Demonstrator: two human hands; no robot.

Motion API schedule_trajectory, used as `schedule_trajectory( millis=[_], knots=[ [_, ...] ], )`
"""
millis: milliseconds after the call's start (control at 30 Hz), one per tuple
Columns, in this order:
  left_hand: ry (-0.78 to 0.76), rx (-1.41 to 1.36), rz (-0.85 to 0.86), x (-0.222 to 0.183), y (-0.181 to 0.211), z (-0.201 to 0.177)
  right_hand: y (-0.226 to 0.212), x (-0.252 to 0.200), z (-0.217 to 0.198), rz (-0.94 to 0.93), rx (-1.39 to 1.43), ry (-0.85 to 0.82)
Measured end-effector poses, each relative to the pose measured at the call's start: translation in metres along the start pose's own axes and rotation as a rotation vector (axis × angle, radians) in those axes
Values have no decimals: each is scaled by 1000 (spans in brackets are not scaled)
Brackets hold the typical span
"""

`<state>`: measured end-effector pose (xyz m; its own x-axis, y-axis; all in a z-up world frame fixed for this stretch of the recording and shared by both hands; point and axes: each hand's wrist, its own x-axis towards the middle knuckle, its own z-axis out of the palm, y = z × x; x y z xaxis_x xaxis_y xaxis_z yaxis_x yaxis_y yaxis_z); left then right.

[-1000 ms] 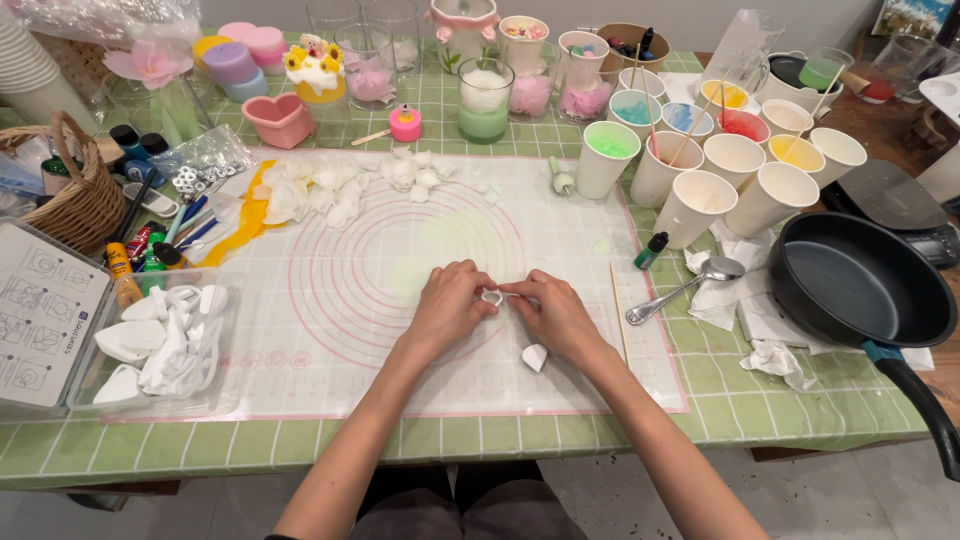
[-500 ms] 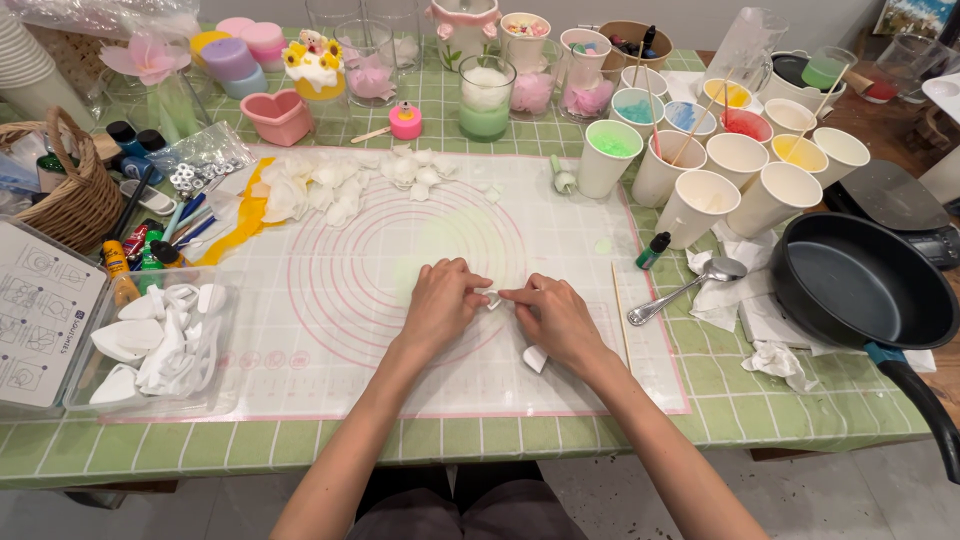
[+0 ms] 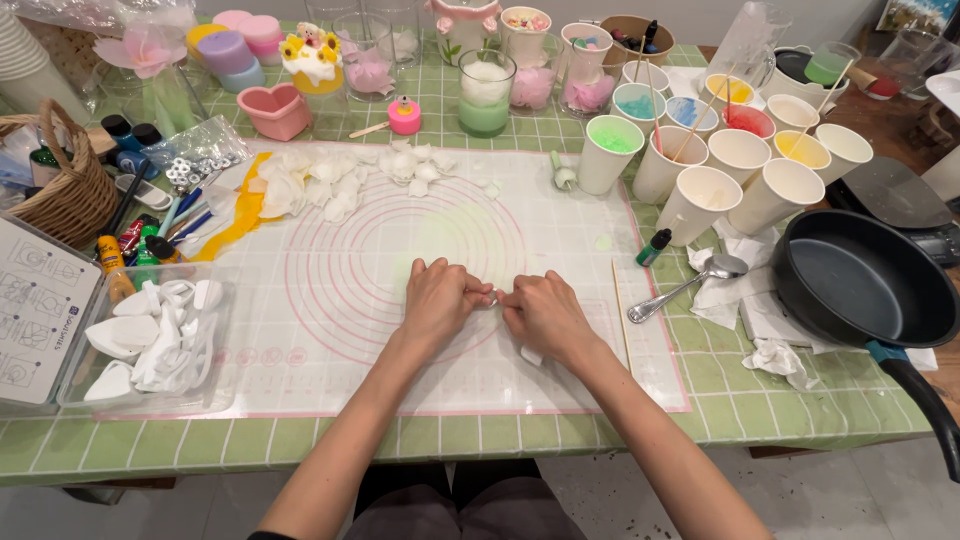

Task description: Shaping small pieces of white wax by hand and using a thin wooden stick to create decorative elements on a silicone mat.

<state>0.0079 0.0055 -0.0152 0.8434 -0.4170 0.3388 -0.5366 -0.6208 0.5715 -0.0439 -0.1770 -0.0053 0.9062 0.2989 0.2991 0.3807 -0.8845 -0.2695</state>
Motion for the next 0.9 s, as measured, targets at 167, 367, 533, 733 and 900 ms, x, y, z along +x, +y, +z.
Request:
schedule_trajectory(
  millis=[167, 367, 533, 733, 900],
  knots=[
    [-48, -14, -38, 1, 4, -3, 2, 8, 0, 33, 10, -53],
    [-55, -49, -85, -1, 4, -3, -2, 12, -5, 138, -9, -158],
    [-17, -72, -42, -3, 2, -2, -5, 9, -1, 101, -60, -122],
    [-66, 37, -69, -6, 5, -3, -5, 4, 2, -27, -101, -129],
    [-5, 96, -23, -9, 5, 6, -6, 6, 11, -195, -365, -181]
  ],
)
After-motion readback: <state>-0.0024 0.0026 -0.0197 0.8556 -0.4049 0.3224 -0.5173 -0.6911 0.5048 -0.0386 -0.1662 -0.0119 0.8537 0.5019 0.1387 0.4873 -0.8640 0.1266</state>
